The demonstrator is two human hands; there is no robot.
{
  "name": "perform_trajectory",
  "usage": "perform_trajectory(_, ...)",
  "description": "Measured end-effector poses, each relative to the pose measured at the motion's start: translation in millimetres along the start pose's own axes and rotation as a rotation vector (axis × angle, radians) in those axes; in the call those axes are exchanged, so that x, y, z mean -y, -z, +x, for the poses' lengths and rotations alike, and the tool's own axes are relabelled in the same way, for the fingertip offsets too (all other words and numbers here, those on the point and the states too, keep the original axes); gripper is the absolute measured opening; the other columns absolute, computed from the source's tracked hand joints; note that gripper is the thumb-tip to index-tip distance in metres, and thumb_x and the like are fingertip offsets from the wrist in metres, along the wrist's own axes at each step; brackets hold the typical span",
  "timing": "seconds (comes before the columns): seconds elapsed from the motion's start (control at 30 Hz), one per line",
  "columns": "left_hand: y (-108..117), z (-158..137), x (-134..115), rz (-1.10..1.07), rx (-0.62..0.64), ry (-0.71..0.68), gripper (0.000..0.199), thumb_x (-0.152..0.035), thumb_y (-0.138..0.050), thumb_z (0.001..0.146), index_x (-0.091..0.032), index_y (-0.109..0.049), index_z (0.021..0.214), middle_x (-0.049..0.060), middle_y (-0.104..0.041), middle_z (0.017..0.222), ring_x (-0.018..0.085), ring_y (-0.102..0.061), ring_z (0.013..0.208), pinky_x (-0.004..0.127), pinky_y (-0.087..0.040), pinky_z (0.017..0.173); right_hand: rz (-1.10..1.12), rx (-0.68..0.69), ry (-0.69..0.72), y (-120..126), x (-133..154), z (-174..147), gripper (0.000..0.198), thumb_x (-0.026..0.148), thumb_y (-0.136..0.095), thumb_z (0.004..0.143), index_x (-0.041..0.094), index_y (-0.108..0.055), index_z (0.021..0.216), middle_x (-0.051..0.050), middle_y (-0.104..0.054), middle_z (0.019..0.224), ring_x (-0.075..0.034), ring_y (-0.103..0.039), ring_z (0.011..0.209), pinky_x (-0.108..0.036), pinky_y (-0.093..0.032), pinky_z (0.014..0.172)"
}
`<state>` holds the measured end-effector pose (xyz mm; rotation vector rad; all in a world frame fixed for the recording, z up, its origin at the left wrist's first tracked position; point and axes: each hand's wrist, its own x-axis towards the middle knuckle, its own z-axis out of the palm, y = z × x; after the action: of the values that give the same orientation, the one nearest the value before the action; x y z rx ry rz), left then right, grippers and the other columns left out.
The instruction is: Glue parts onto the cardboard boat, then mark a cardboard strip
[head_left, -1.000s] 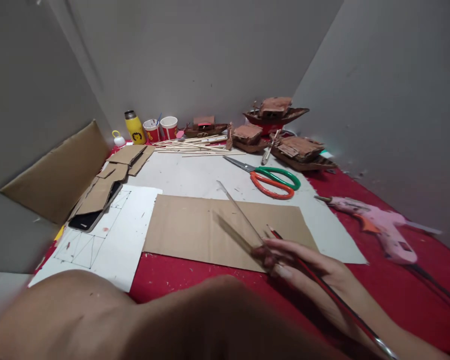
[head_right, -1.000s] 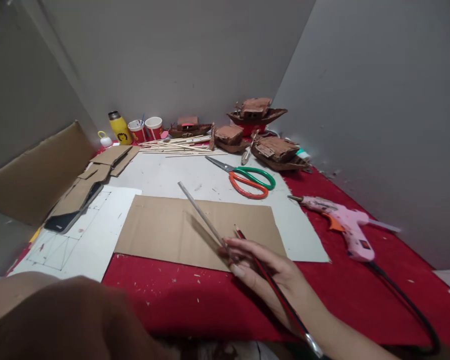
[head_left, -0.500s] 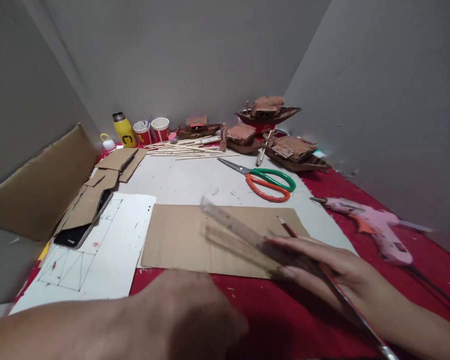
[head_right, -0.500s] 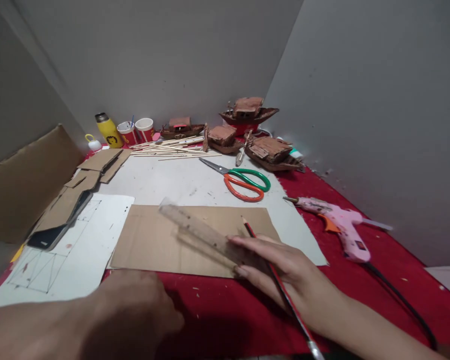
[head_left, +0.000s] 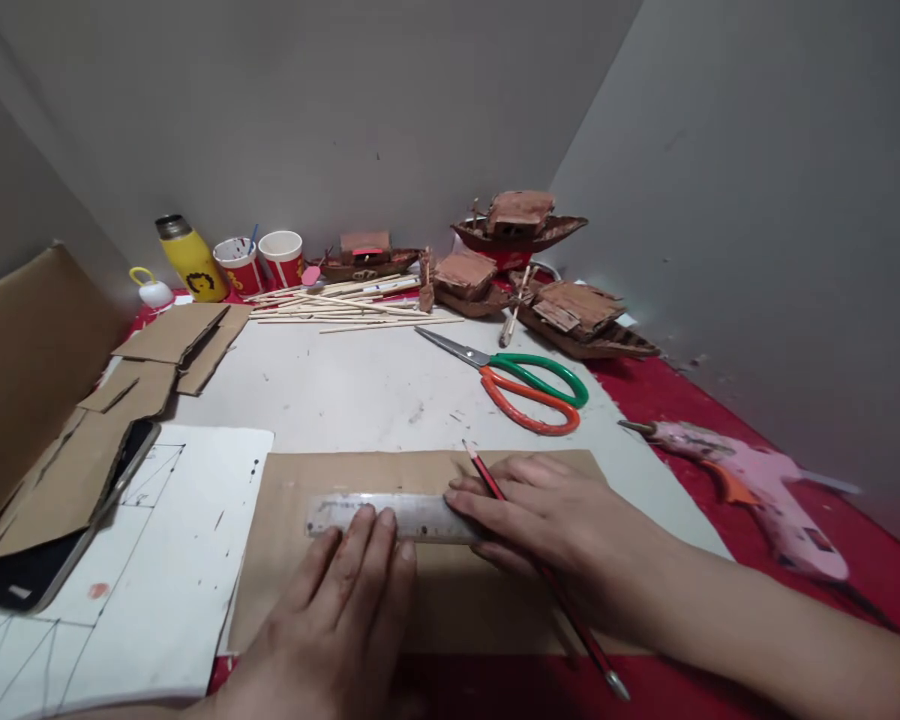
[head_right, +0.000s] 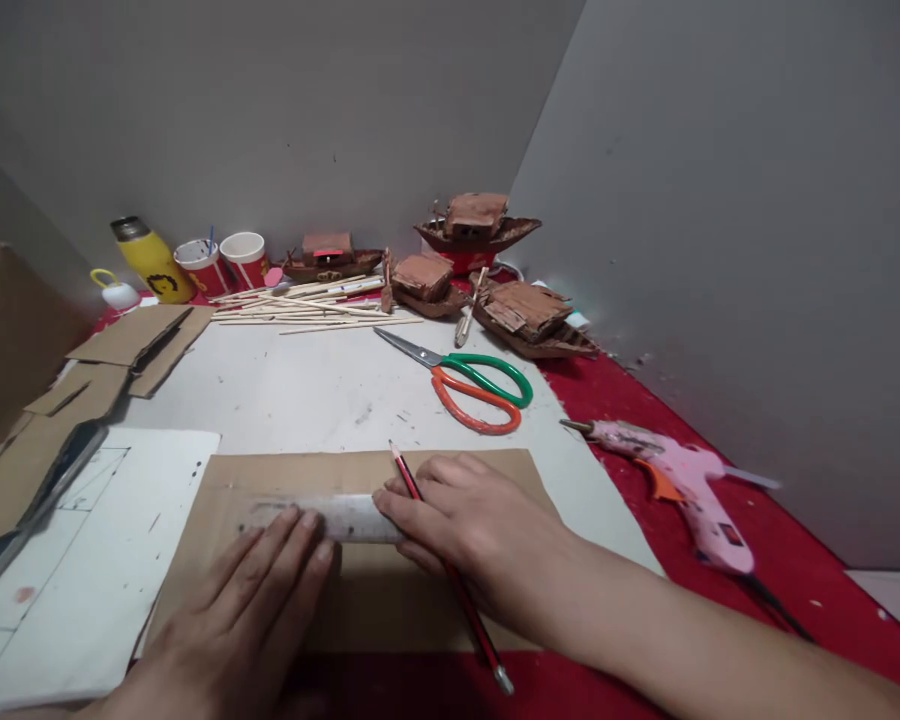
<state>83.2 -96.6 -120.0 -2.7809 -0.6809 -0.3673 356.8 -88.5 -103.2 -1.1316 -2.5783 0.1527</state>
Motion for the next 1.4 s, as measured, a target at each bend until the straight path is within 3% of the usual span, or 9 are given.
perform_trajectory(0.2,-4.1,-0.1,9.7,0.017,0.069,-0.041,0.065,-0.060,-0.047,0.090,-0.008,-0.057,0.128,0.016,-0.060,0.133,0.031,-0.050,0.126,0.038,-0.037,0.102,0.140,-0.039,-0.054,-10.9,-8.3,-10.1,0.042,0.017,-0.050,0.091,0.026,-0.052,0.132,-0.011,-0.068,0.115,-0.024,-0.063,0.097,-0.037,-0.051,0.076)
perform_trajectory(0.43,-3.5,-0.4,10.0,0.087,0.130,-0.044,0.068,-0.064,-0.041,0.091,-0.011,-0.056,0.131,0.013,-0.057,0.137,0.030,-0.046,0.129,0.038,-0.035,0.102,0.192,-0.104,-0.065,-12.0,-9.3,-10.7,0.038,0.017,-0.046,0.091,0.029,-0.059,0.125,-0.008,-0.069,0.085,-0.023,-0.063,0.073,-0.036,-0.050,0.063)
perform_trajectory(0.73,-2.1,-4.7,16.7,0.137,0.181,-0.017,0.078,-0.068,-0.037,0.090,-0.004,-0.053,0.132,0.021,-0.056,0.135,0.034,-0.051,0.126,0.041,-0.039,0.098,0.161,-0.112,-0.013,-19.7,-13.8,-7.7,0.045,0.011,-0.047,0.085,0.026,-0.059,0.125,-0.008,-0.069,0.084,-0.023,-0.063,0.073,-0.035,-0.048,0.061)
perform_trajectory(0.9,-1.8,-6.4,16.7,0.172,0.170,-0.027,0.073,-0.063,-0.037,0.092,-0.003,-0.053,0.131,0.022,-0.057,0.134,0.033,-0.053,0.125,0.039,-0.042,0.097,0.129,-0.152,0.026,-27.6,-14.9,-10.1,0.047,0.009,-0.047,0.085,0.025,-0.054,0.129,-0.009,-0.071,0.101,-0.023,-0.065,0.085,-0.035,-0.051,0.069)
perform_trajectory(1.0,-1.3,-8.2,14.5,0.196,0.167,-0.005,0.060,-0.051,-0.038,0.096,-0.005,-0.052,0.132,0.020,-0.057,0.135,0.032,-0.052,0.126,0.039,-0.042,0.098,0.119,-0.122,0.045,-29.3,-16.1,-10.9,0.051,0.011,-0.047,0.087,0.025,-0.049,0.136,-0.010,-0.071,0.110,-0.024,-0.065,0.096,-0.037,-0.052,0.076)
perform_trajectory(1.17,-3.0,-11.8,9.3,0.202,0.152,0.024,0.048,-0.034,-0.036,0.098,-0.007,-0.049,0.137,0.020,-0.056,0.136,0.031,-0.051,0.127,0.039,-0.042,0.099,0.146,-0.149,0.018,-23.6,-12.7,-5.1,0.051,0.019,-0.047,0.090,0.030,-0.046,0.140,-0.007,-0.073,0.106,-0.024,-0.068,0.086,-0.035,-0.054,0.069)
perform_trajectory(1.27,-3.9,-12.6,9.0,0.192,0.134,0.048,0.051,-0.037,-0.035,0.099,-0.006,-0.049,0.136,0.022,-0.056,0.135,0.033,-0.050,0.128,0.041,-0.043,0.099,0.149,-0.141,0.021,-20.8,-11.0,-4.1,0.057,0.019,-0.046,0.089,0.032,-0.041,0.145,-0.006,-0.073,0.108,-0.025,-0.069,0.087,-0.036,-0.054,0.069)
perform_trajectory(1.4,-1.4,-10.9,13.4,0.206,0.149,-0.028,0.059,-0.049,-0.037,0.097,-0.004,-0.051,0.135,0.023,-0.057,0.133,0.034,-0.054,0.123,0.039,-0.047,0.093,0.119,-0.127,0.052,-20.1,-11.9,-5.1,0.063,0.019,-0.048,0.087,0.030,-0.035,0.148,-0.004,-0.072,0.113,-0.025,-0.068,0.092,-0.036,-0.053,0.073)
